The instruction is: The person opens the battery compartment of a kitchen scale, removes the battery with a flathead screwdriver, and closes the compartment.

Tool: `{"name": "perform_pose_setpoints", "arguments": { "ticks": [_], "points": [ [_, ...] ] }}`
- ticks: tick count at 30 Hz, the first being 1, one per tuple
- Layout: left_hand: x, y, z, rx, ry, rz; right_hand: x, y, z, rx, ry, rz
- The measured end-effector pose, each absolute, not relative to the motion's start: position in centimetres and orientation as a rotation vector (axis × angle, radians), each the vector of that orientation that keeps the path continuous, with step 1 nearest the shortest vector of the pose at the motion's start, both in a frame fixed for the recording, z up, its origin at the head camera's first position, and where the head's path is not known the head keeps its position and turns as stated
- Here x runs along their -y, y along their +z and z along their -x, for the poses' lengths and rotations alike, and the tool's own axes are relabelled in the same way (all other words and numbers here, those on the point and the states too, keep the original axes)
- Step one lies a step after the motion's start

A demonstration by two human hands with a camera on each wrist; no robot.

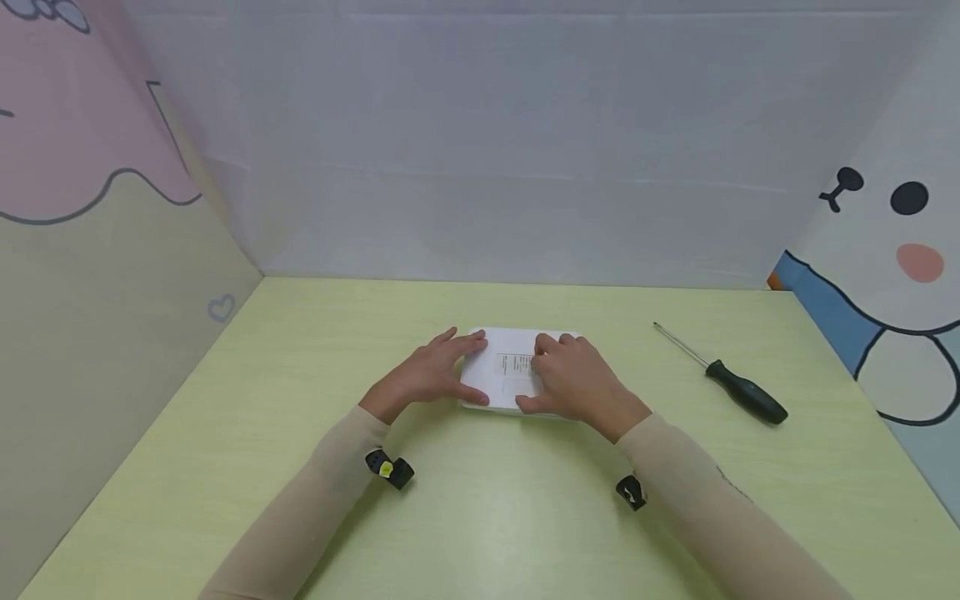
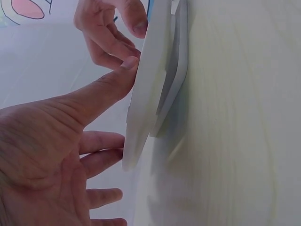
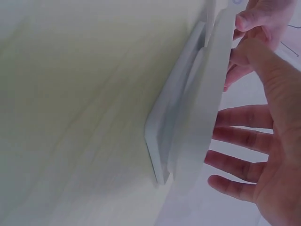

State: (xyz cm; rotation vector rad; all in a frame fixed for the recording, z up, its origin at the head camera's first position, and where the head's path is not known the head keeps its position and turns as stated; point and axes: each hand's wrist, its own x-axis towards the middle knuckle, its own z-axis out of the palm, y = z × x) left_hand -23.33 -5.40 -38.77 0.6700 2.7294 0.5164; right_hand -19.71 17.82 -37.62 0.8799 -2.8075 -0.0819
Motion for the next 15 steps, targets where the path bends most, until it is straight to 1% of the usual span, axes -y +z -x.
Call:
{"name": "perform_pose_setpoints", "arguments": {
  "ticks": [8, 15],
  "points": [
    [5.5, -38.6, 23.3, -2.722, 0.526, -0.673, -18.3, -38.4, 19.5, 2.660, -0.028, -0.928],
    [5.5, -38.7, 23.2, -2.725, 0.540, -0.658, -18.6, -39.4, 18.3, 2.472, 0.034, -1.046]
  ]
}}
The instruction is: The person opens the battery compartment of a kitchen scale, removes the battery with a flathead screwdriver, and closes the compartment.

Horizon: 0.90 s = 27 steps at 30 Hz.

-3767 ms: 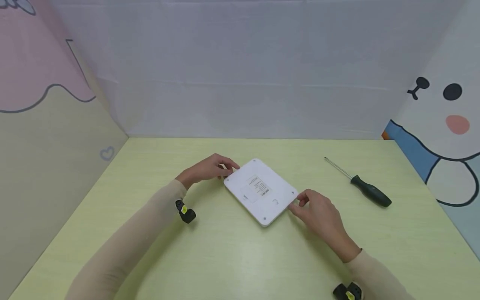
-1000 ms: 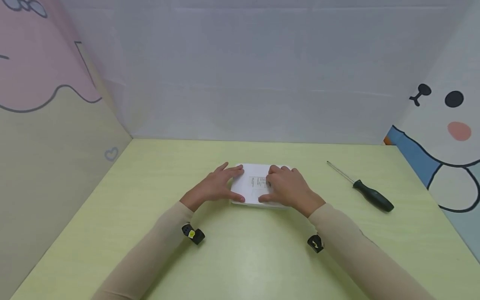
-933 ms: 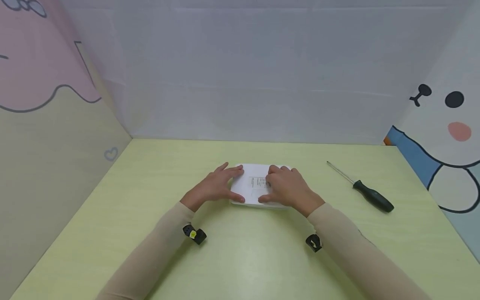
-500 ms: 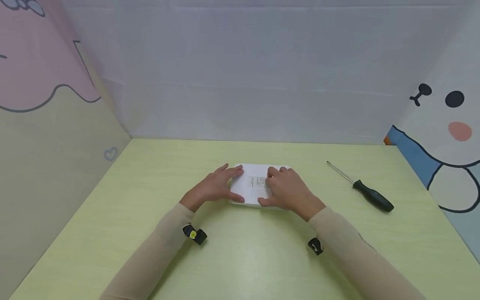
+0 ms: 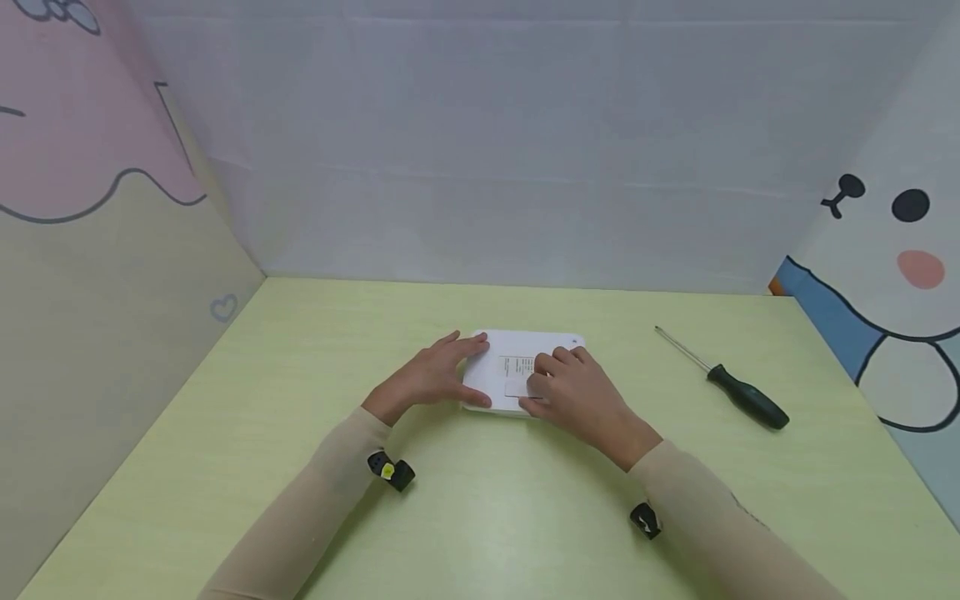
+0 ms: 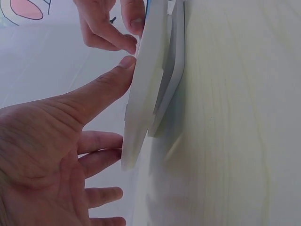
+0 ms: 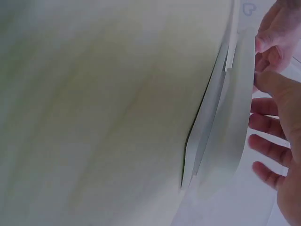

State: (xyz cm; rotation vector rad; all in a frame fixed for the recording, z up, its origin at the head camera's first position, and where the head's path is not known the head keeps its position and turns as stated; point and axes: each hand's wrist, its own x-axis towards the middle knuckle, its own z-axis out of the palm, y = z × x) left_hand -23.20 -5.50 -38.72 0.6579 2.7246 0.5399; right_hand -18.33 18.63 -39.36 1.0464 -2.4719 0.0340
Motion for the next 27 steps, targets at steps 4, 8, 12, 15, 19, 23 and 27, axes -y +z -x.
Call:
{"name": "perform_pose_setpoints", "arguments": {
  "ticks": [4, 8, 12, 15, 19, 23, 27],
  "points": [
    [5.47, -38.80, 23.15, -2.729, 0.536, -0.651, -18.53, -39.50, 17.95, 2.347, 0.014, -1.134],
    [5.45, -38.83, 23.12, -2.734, 0.525, -0.653, -18.34, -39.35, 17.75, 2.298, -0.037, -1.173],
    [5.35, -38.82, 23.10, -2.734, 0.521, -0.661, -18.26, -39.39, 17.70, 2.288, -0.062, -1.170],
    [5.28, -38.79, 23.08, -2.732, 0.528, -0.659, -18.19, -39.56, 17.73, 2.287, -0.065, -1.156],
    [5.23, -38.73, 23.05, -2.729, 0.539, -0.652, -18.14, -39.79, 17.77, 2.304, -0.025, -1.131],
    [5.26, -38.71, 23.05, -2.728, 0.548, -0.647, -18.11, -40.04, 17.87, 2.343, 0.047, -1.086],
    [5.31, -38.84, 23.11, -2.732, 0.549, -0.650, -18.12, -40.21, 17.92, 2.386, 0.118, -1.045]
  ]
}}
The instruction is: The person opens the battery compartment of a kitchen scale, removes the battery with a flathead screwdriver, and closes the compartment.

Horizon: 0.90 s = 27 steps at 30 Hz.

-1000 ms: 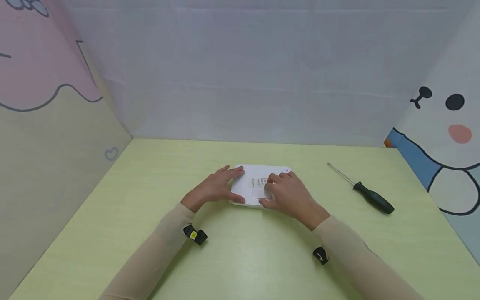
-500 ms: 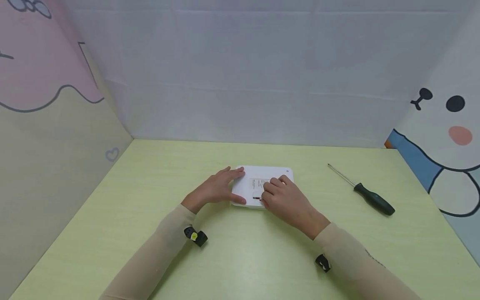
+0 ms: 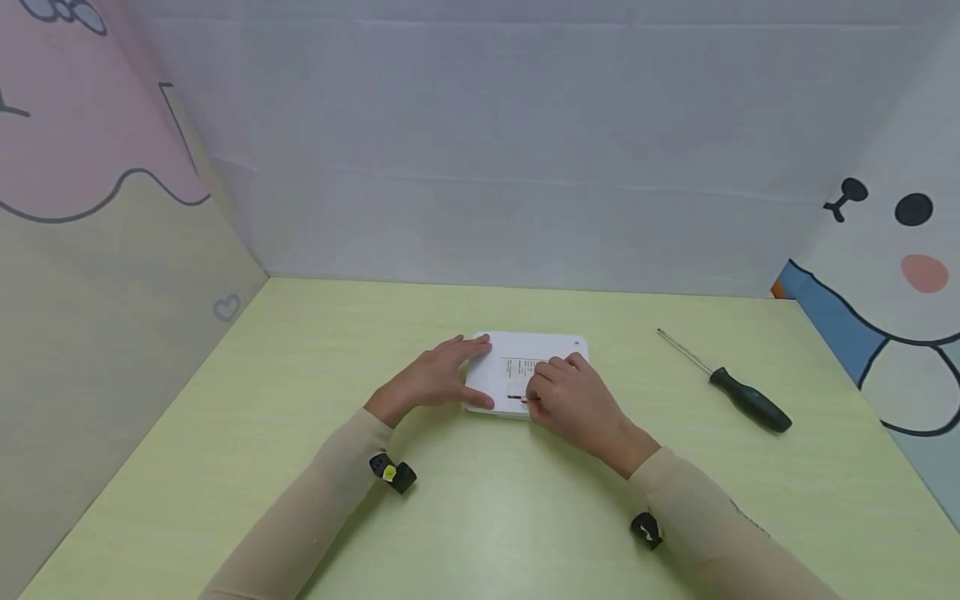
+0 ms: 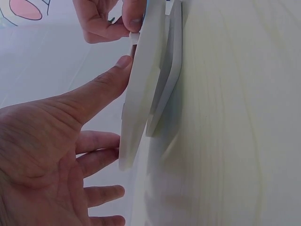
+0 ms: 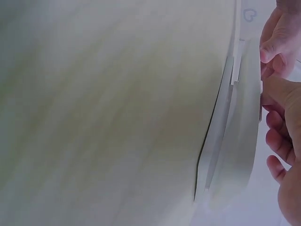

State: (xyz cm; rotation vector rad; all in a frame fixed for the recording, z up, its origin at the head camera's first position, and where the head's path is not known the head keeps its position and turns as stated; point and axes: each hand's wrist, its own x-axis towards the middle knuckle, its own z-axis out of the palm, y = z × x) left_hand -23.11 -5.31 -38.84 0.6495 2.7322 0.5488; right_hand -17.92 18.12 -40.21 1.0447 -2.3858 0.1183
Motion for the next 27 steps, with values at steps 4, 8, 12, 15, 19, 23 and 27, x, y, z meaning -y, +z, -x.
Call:
{"name": "perform_pose_setpoints", "arguments": {
  "ticks": [4, 8, 12, 15, 19, 23, 27],
  "points": [
    [5.3, -39.0, 23.1, -2.727, 0.554, -0.650, -18.2, -40.3, 17.9, 2.403, 0.190, -1.036],
    [5.2, -39.1, 23.1, -2.726, 0.550, -0.661, -18.3, -40.3, 18.0, 2.390, 0.235, -1.038],
    [5.3, -39.1, 23.2, -2.732, 0.547, -0.664, -18.7, -40.2, 18.0, 2.374, 0.230, -1.033],
    [5.3, -39.1, 23.2, -2.735, 0.545, -0.661, -19.5, -40.1, 18.0, 2.373, 0.210, -1.013],
    [5.2, -39.1, 23.2, -2.735, 0.546, -0.666, -21.2, -39.8, 18.0, 2.384, 0.182, -0.967],
    [5.2, -39.1, 23.1, -2.736, 0.555, -0.672, -23.5, -39.7, 18.0, 2.387, 0.186, -0.928],
    [5.3, -39.1, 23.1, -2.734, 0.561, -0.672, -25.9, -39.7, 18.1, 2.380, 0.202, -0.902]
  ]
}}
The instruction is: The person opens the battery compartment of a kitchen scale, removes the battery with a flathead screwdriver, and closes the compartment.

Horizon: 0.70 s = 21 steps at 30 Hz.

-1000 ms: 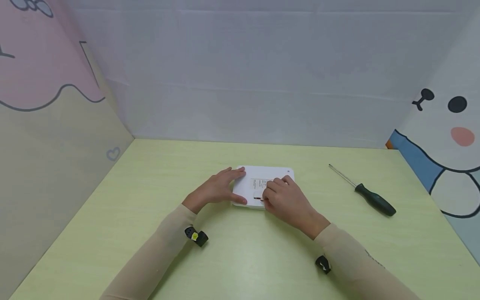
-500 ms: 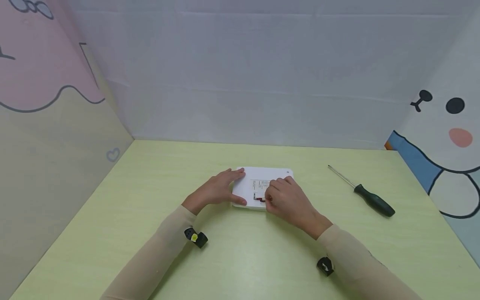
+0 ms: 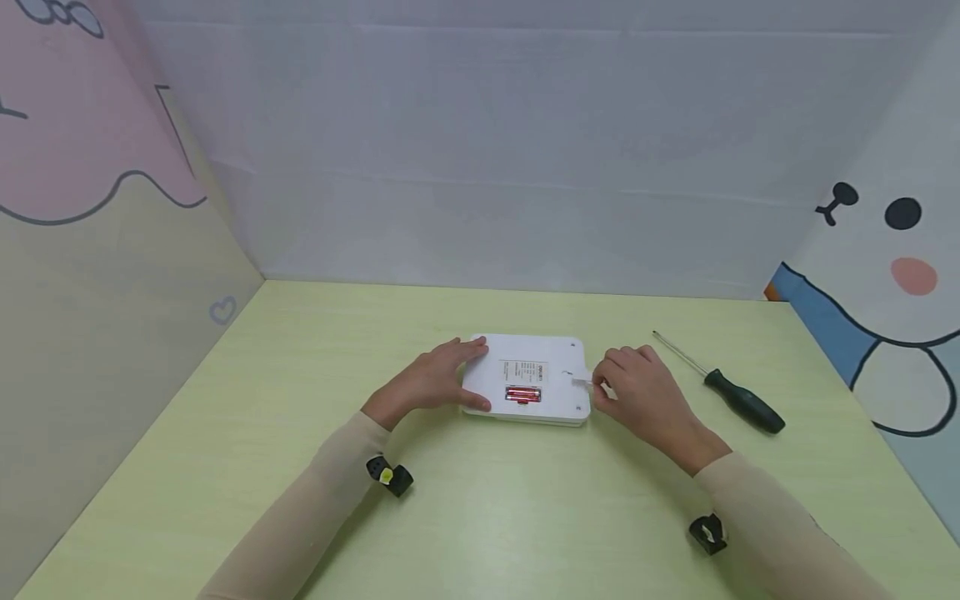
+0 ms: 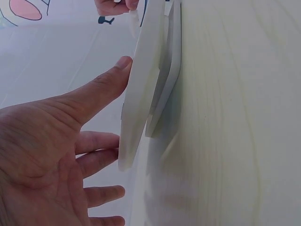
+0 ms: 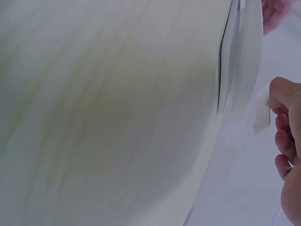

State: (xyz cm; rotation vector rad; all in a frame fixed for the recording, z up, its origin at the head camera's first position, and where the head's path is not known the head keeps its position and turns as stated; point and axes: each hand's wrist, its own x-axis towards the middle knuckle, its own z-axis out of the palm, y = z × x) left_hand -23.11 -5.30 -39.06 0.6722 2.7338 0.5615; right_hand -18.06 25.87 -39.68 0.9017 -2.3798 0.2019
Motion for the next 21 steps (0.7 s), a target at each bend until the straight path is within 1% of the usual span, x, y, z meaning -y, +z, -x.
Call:
{"name": "perform_pose_setpoints", "arguments": {
  "ticks": [9, 21],
  "points": [
    [5.5, -39.0, 23.1, -2.730, 0.568, -0.672, -30.0, -40.3, 17.7, 2.551, 0.111, -0.748],
    [5.4, -39.0, 23.1, -2.731, 0.558, -0.688, -31.5, -41.1, 17.3, 2.644, 0.048, -0.741]
  ]
}}
